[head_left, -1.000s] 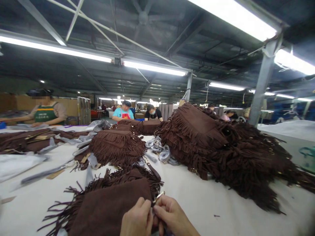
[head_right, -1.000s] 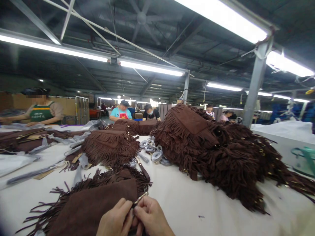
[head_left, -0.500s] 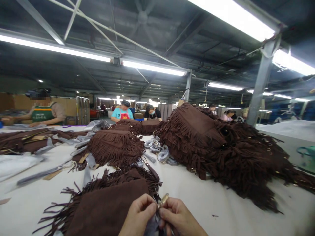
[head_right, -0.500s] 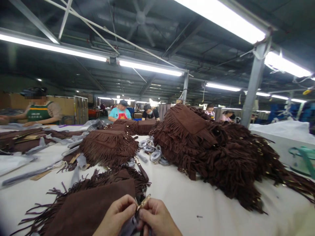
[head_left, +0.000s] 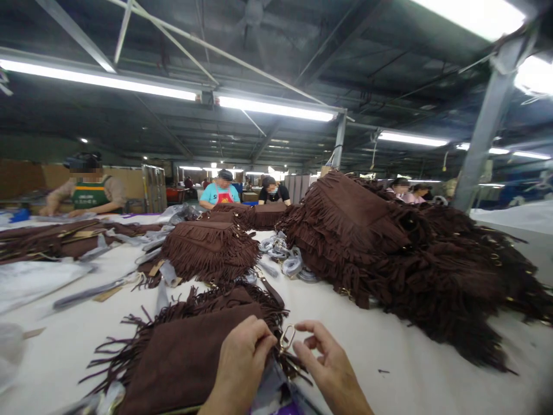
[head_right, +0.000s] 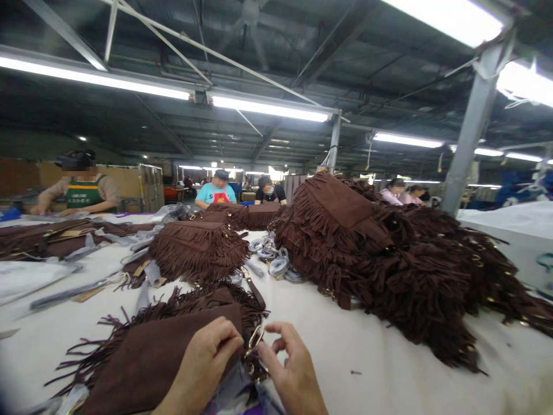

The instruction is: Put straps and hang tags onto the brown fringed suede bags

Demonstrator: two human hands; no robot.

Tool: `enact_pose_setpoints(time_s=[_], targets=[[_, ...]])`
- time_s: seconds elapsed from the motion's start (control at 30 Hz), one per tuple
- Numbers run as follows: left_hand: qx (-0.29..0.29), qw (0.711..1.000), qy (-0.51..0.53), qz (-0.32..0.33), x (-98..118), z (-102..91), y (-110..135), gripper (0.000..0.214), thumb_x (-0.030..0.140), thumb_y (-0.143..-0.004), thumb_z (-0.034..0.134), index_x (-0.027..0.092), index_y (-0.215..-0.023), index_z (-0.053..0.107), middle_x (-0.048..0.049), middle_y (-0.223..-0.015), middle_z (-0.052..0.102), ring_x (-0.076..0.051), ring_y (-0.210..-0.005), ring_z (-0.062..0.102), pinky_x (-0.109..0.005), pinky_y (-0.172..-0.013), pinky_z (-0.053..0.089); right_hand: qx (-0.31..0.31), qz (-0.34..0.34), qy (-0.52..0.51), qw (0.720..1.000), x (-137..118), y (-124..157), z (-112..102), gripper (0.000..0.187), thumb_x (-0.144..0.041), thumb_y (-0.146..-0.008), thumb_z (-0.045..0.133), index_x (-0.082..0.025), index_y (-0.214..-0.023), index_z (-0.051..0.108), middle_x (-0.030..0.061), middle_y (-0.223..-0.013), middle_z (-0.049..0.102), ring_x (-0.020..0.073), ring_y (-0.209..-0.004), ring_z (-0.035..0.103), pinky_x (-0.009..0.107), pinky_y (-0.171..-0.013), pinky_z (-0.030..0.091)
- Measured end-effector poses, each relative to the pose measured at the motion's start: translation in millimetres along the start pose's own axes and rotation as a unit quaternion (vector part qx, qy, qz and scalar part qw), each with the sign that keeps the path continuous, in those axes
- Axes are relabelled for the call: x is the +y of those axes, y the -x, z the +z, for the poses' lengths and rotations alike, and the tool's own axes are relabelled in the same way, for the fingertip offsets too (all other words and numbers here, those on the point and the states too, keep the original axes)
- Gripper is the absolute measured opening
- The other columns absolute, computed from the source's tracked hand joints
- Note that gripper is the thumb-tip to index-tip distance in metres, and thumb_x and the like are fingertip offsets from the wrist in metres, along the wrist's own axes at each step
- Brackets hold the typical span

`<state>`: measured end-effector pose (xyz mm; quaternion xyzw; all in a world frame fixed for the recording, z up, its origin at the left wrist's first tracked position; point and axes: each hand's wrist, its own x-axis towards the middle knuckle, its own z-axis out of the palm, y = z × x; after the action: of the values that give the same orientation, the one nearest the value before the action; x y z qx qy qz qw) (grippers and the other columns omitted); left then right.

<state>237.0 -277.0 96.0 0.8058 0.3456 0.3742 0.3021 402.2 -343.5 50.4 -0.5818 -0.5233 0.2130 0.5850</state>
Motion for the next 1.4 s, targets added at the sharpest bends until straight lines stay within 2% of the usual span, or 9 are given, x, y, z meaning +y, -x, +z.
enact_pose_setpoints(time_s=[0.13, 0.3, 0.4, 0.5, 0.7, 0.8, 0.9, 1.1, 1.4], targets=[[-0.017, 0.998, -0.003, 0.058, 22, -16.5, -6, 0.024, 0.024, -0.082, 0.054, 0.020, -0.059, 0.055, 0.0010, -0.065, 0.056, -0.015, -0.066, 0.051, -0.024, -0.063, 0.036, 0.041, -0.173, 0.119, 0.977, -34, -2, 1, 0.017, -0.031, -0.085, 0.062, -0.025, -0.099, 0.070, 0.0095, -0.113, 0.065, 0.0276, -0.105, 0.058, 0.039, -0.093, 0.045], [-0.045, 0.995, -0.001, 0.090, 33, -47.0, -11, 0.022, 0.023, -0.084, 0.053, 0.018, -0.065, 0.062, 0.0011, -0.068, 0.061, -0.014, -0.068, 0.054, -0.023, -0.066, 0.040, -0.075, -0.139, 0.064, 0.985, -52, -13, 21, 0.019, -0.034, -0.090, 0.057, -0.023, -0.080, 0.068, 0.0026, -0.077, 0.068, 0.0200, -0.072, 0.059, 0.029, -0.068, 0.045], [-0.103, 0.988, -0.090, 0.073, 5, -77.5, 4, 0.020, 0.021, -0.081, 0.057, 0.019, -0.098, 0.068, -0.0024, -0.093, 0.069, -0.018, -0.086, 0.060, -0.027, -0.080, 0.044, -0.155, -0.068, -0.025, 0.985, -44, -15, 19, 0.027, -0.042, -0.089, 0.058, -0.020, -0.076, 0.065, 0.0018, -0.072, 0.065, 0.0174, -0.067, 0.057, 0.028, -0.064, 0.043], [-0.193, 0.948, -0.248, 0.059, -40, -104.2, 31, 0.058, 0.020, -0.068, 0.071, 0.022, -0.124, 0.057, -0.0099, -0.125, 0.061, -0.029, -0.115, 0.053, -0.041, -0.098, 0.040, -0.174, -0.012, -0.115, 0.978, -27, -17, 4, 0.032, -0.048, -0.087, 0.062, -0.019, -0.074, 0.063, 0.0020, -0.069, 0.063, 0.0152, -0.062, 0.054, 0.026, -0.057, 0.041], [-0.202, 0.924, -0.325, -0.010, -87, -114.8, 46, 0.016, 0.014, -0.088, 0.046, 0.020, -0.090, 0.061, -0.0081, -0.095, 0.069, -0.023, -0.090, 0.064, -0.032, -0.082, 0.045, -0.254, 0.088, -0.193, 0.944, -23, -25, -15, 0.036, -0.052, -0.080, 0.069, -0.019, -0.071, 0.056, -0.0038, -0.053, 0.051, 0.0079, -0.040, 0.035, 0.022, -0.041, 0.024], [-0.152, 0.943, -0.293, -0.042, -89, -115.6, 29, 0.019, 0.020, -0.092, 0.041, 0.022, -0.078, 0.054, -0.0021, -0.074, 0.064, -0.020, -0.075, 0.061, -0.027, -0.072, 0.042, -0.378, 0.092, -0.097, 0.916, -43, -24, 6, 0.023, -0.038, -0.082, 0.065, -0.018, -0.071, 0.059, -0.0035, -0.056, 0.053, 0.0075, -0.041, 0.034, 0.021, -0.041, 0.024], [-0.134, 0.953, -0.269, -0.041, -95, -121.0, 13, 0.020, 0.023, -0.093, 0.039, 0.022, -0.078, 0.051, -0.0001, -0.075, 0.061, -0.017, -0.074, 0.057, -0.025, -0.071, 0.040, -0.441, -0.012, 0.044, 0.896, -56, -18, 42, 0.010, -0.020, -0.081, 0.060, -0.019, -0.072, 0.062, -0.0020, -0.065, 0.057, 0.0114, -0.059, 0.049, 0.022, -0.057, 0.037], [-0.110, 0.966, -0.221, -0.071, -126, -126.2, 0, 0.023, 0.027, -0.093, 0.037, 0.022, -0.072, 0.044, 0.0020, -0.070, 0.053, -0.016, -0.068, 0.049, -0.025, -0.066, 0.037, -0.429, -0.115, 0.167, 0.880, -43, -3, 101, 0.016, -0.004, -0.077, 0.053, -0.019, -0.073, 0.055, 0.0019, -0.086, 0.060, 0.0152, -0.081, 0.055, 0.022, -0.071, 0.038], [-0.089, 0.982, -0.118, -0.117, -159, -120.6, -8, 0.024, 0.033, -0.089, 0.037, 0.021, -0.072, 0.048, 0.0010, -0.076, 0.056, -0.017, -0.076, 0.053, -0.027, -0.074, 0.043, -0.358, -0.131, 0.119, 0.917, -59, -5, 127, 0.017, -0.005, -0.081, 0.050, -0.020, -0.073, 0.050, 0.0005, -0.078, 0.058, 0.0153, -0.077, 0.054, 0.023, -0.071, 0.038]])
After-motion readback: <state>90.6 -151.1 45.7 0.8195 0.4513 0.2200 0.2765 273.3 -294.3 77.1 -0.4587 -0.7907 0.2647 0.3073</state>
